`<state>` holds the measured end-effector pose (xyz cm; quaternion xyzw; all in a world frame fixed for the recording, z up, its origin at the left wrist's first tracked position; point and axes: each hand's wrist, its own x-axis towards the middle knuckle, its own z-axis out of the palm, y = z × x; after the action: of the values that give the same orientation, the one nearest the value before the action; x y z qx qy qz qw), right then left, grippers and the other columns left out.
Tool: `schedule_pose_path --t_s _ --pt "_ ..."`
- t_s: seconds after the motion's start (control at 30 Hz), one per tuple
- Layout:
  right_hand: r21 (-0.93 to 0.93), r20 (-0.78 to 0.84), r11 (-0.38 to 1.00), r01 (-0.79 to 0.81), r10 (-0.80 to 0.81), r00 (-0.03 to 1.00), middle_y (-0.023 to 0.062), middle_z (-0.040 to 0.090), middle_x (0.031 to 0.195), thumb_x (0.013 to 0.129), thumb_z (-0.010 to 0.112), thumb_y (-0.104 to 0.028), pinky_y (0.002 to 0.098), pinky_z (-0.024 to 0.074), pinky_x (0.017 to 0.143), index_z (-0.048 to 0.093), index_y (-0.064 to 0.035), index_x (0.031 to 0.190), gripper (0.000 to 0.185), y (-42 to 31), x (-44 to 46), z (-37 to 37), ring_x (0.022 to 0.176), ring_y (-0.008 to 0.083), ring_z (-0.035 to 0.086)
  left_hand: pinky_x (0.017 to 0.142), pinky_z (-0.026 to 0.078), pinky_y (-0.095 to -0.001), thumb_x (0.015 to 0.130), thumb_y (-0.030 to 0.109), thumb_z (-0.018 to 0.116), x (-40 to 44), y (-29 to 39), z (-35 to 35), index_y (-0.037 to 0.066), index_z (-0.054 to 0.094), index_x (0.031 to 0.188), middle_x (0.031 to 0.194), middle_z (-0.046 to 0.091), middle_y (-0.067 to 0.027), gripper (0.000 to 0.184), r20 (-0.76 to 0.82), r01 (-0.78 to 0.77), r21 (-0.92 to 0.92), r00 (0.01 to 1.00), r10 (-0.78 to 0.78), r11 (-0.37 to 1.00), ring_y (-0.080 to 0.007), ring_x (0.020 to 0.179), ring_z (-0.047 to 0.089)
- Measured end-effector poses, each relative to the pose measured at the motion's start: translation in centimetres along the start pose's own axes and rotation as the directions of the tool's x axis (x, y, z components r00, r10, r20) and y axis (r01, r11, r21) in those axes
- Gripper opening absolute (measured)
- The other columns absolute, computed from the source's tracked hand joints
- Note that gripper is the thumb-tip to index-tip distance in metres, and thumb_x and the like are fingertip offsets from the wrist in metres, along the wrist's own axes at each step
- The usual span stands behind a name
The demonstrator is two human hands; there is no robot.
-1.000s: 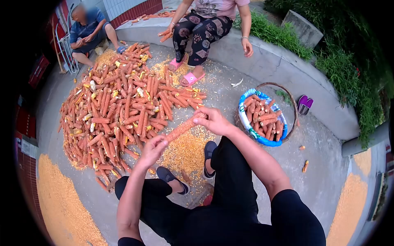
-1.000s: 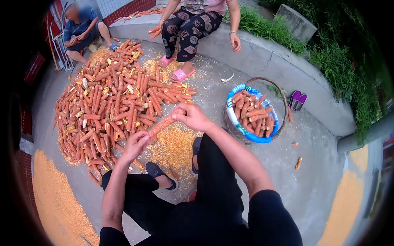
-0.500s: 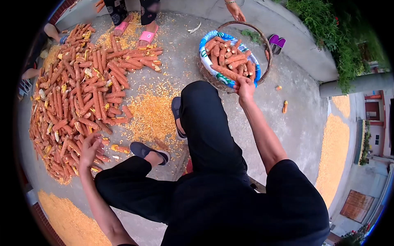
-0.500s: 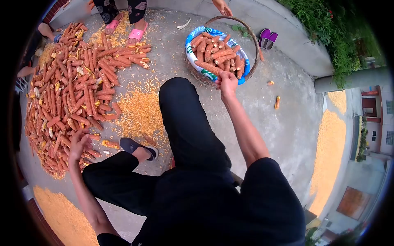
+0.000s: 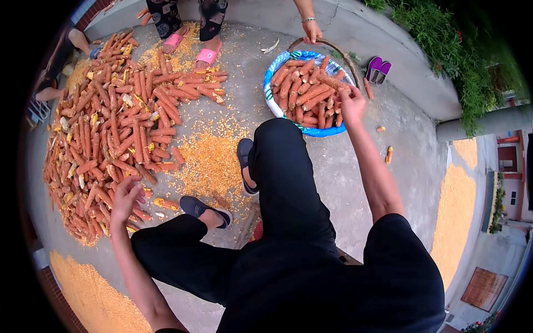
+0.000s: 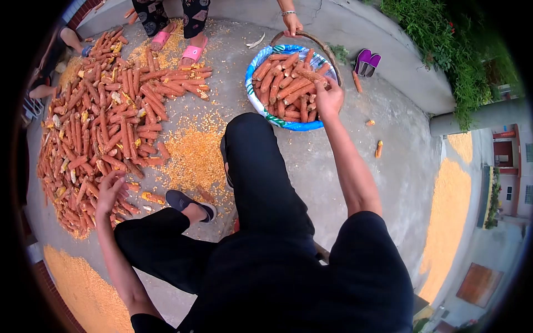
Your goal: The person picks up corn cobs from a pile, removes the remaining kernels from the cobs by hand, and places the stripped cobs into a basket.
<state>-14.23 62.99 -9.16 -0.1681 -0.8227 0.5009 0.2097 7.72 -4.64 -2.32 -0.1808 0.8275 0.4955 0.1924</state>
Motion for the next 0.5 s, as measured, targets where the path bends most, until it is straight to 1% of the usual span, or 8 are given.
schedule_pose_path --t_s 0.07,0.1,0.17,0.2,0.23,0.3,0.4,0.5 --pt "-0.003 0.041 0.998 0.057 -0.057 0.998 0.0082 0.072 0.077 0.089 0.075 -0.019 0.0301 0.0519 0.057 0.069 0.0014 0.120 0.037 1.3 -0.2 0.8 0.064 0.0138 0.070 0.050 0.047 -0.0243 0.100 0.020 0.061 0.1 -0.8 -0.3 0.004 0.059 0.125 0.081 0.066 -0.0049 0.030 -0.010 -0.019 0.013 1.000 0.019 1.000 -0.0126 0.063 0.064" --pt "0.005 0.078 0.997 0.080 -0.081 0.994 0.0085 0.072 0.078 0.089 0.075 -0.018 0.0294 0.0519 0.056 0.069 0.0017 0.120 0.037 1.9 -1.0 2.1 0.065 0.0139 0.071 0.051 0.047 -0.0248 0.100 0.022 0.062 -0.3 -0.1 -0.2 0.002 0.059 0.124 0.082 0.066 -0.0052 0.031 -0.018 0.040 0.014 0.999 -0.040 0.999 -0.0126 0.063 0.064" --pt "0.108 0.164 0.993 -0.049 0.030 0.986 0.0086 0.071 0.080 0.090 0.074 -0.014 0.0267 0.0514 0.053 0.068 0.0026 0.121 0.036 -0.9 -3.1 2.9 0.066 0.0145 0.072 0.053 0.047 -0.0258 0.099 0.023 0.063 -0.8 0.5 0.0 0.002 0.059 0.125 0.082 0.066 -0.0054 0.033 -0.018 0.055 -0.001 0.998 -0.055 0.998 -0.0123 0.064 0.064" --pt "0.115 0.162 0.993 -0.022 0.003 0.987 0.0080 0.070 0.078 0.090 0.074 -0.013 0.0253 0.0514 0.051 0.067 0.0033 0.121 0.036 -0.4 -3.1 3.5 0.066 0.0148 0.072 0.053 0.047 -0.0261 0.099 0.023 0.063 -0.7 0.2 -0.1 0.002 0.059 0.125 0.082 0.066 -0.0058 0.033 -0.003 0.040 -0.008 0.999 -0.040 0.999 -0.0122 0.064 0.064" --pt "0.122 0.165 0.991 -0.048 0.028 0.986 0.0081 0.070 0.078 0.090 0.074 -0.013 0.0266 0.0518 0.051 0.067 0.0037 0.121 0.036 -0.8 -3.3 4.0 0.063 0.0139 0.071 0.053 0.047 -0.0261 0.099 0.023 0.063 -0.7 -0.1 -0.2 0.002 0.060 0.125 0.082 0.066 -0.0059 0.033 -0.006 0.035 0.009 0.999 -0.035 0.999 -0.0121 0.064 0.064" --pt "0.082 0.178 0.996 -0.037 0.022 0.984 0.0087 0.070 0.078 0.089 0.075 -0.012 0.0269 0.0519 0.051 0.067 0.0043 0.122 0.037 -1.4 -3.3 4.9 0.061 0.0127 0.069 0.053 0.047 -0.0259 0.099 0.022 0.063 -0.6 -0.3 -0.3 0.002 0.060 0.124 0.083 0.067 -0.0061 0.033 -0.004 0.010 0.045 1.000 -0.010 0.999 -0.0119 0.064 0.064" --pt "0.091 0.173 0.995 -0.038 0.021 0.985 0.0088 0.070 0.079 0.089 0.075 -0.013 0.0259 0.0513 0.050 0.067 0.0050 0.122 0.039 -2.1 -2.5 6.7 0.061 0.0120 0.067 0.052 0.047 -0.0256 0.099 0.023 0.063 -1.1 -0.4 -0.5 0.002 0.060 0.123 0.082 0.067 -0.0061 0.032 -0.023 -0.019 0.045 1.000 0.021 0.999 -0.0115 0.064 0.064" --pt "0.106 0.148 0.994 -0.020 0.004 0.989 0.0113 0.072 0.081 0.087 0.077 -0.015 0.0295 0.0559 0.061 0.067 0.0034 0.122 0.041 -2.8 -0.5 8.5 0.064 0.0162 0.069 0.051 0.046 -0.0254 0.100 0.023 0.062 -1.5 -0.3 -0.5 0.002 0.060 0.124 0.082 0.067 -0.0061 0.032 -0.024 -0.022 0.026 0.999 0.022 0.999 -0.0111 0.062 0.063"
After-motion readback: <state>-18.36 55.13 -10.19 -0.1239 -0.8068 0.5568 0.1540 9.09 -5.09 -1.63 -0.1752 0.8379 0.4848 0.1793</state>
